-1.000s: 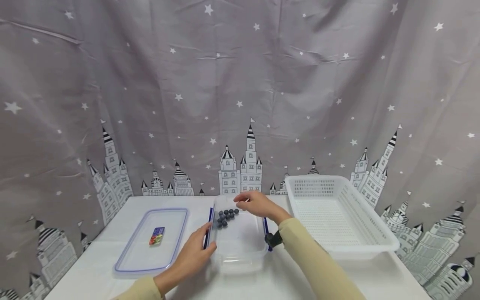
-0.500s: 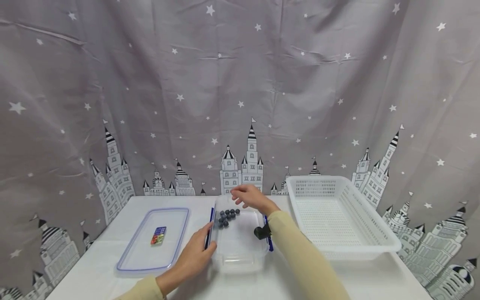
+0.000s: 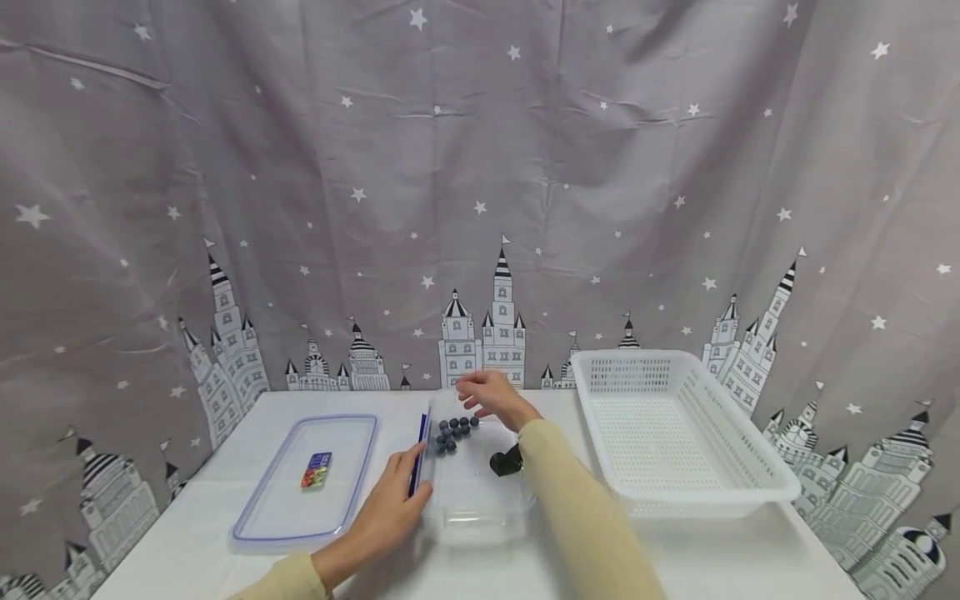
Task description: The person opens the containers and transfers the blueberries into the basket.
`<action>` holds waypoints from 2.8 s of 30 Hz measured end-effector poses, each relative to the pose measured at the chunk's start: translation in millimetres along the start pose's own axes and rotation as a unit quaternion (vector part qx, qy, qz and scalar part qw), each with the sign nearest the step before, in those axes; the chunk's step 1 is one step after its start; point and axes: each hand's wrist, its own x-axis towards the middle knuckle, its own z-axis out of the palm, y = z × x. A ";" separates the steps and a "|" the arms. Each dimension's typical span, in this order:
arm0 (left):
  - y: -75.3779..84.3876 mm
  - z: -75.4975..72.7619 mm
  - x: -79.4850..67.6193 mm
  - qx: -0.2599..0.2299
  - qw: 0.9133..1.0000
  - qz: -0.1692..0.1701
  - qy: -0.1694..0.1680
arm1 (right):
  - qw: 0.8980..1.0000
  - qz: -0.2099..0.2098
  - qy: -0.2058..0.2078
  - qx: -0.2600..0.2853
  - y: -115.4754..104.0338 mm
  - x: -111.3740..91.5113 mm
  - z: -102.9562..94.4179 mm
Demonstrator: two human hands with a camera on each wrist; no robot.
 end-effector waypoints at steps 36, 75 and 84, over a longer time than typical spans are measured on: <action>0.0 -5.1 -2.2 0.000 1.000 -0.007 -0.012 | 0.991 0.112 0.065 0.015 42.8 6.2 45.5; 4.1 -3.1 -3.2 0.002 1.000 -0.026 -0.016 | 0.990 0.099 0.058 -0.084 62.6 9.1 48.9; 4.3 -5.2 -4.4 0.012 1.000 -0.016 -0.006 | 0.988 0.089 0.058 -0.111 58.3 8.1 52.9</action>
